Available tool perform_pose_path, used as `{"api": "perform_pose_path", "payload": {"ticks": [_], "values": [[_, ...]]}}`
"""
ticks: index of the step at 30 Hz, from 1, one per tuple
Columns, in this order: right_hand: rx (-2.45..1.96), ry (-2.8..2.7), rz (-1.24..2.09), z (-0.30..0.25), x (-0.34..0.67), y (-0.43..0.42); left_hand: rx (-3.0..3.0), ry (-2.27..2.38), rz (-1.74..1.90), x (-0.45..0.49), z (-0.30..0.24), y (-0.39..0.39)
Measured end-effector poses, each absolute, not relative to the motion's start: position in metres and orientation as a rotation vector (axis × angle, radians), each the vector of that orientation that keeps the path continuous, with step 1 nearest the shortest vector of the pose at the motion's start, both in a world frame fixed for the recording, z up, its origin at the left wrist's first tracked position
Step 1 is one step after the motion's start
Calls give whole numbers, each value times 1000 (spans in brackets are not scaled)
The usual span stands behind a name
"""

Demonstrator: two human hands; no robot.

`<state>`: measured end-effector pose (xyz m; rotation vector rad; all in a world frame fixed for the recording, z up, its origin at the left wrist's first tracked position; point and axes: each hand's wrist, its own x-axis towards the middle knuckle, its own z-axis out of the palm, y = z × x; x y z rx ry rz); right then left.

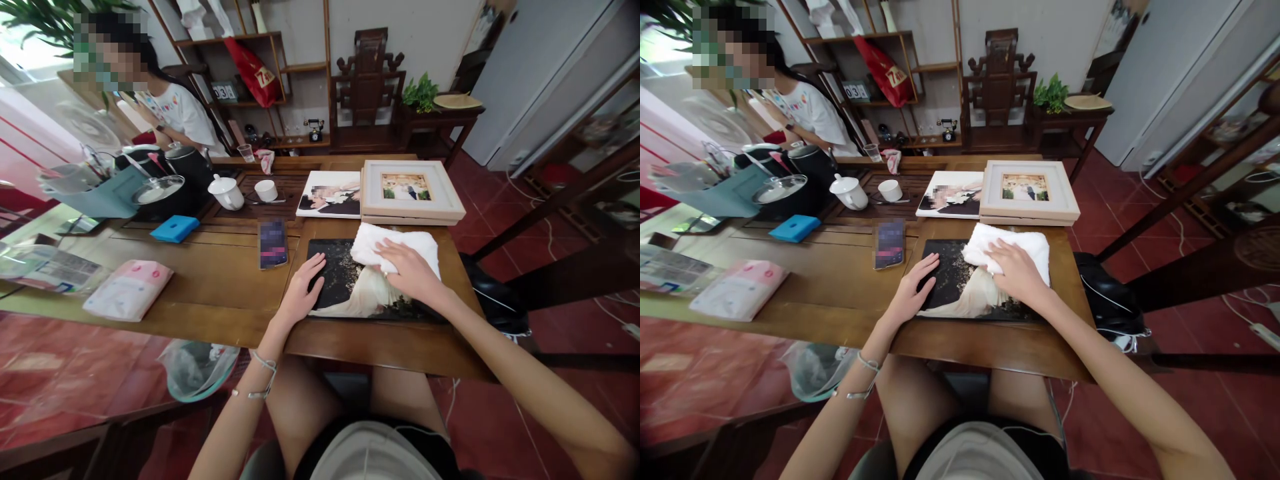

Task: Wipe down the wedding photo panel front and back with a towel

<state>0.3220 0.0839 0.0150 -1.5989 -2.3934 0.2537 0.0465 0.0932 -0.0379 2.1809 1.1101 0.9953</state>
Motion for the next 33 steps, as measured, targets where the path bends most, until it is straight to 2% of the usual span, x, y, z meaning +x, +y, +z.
{"api": "perform_pose_path", "payload": {"ticks": [10, 16, 24, 28, 33], "values": [[-1443, -2509, 147, 20, 216, 120, 2194, 1199, 986, 47, -41, 94], [-1406, -2485, 102, 6, 268, 111, 2185, 1132, 988, 46, -39, 93], [-1705, -2291, -175, -9, 370, 82, 2180, 1104, 1021, 47, -38, 92], [-1711, -2351, -208, -6, 358, 55, 2191, 1107, 1029, 47, -39, 92], [-1314, -2672, 10, 6, 307, 6, 2206, 1124, 1010, 47, -40, 92]]}}
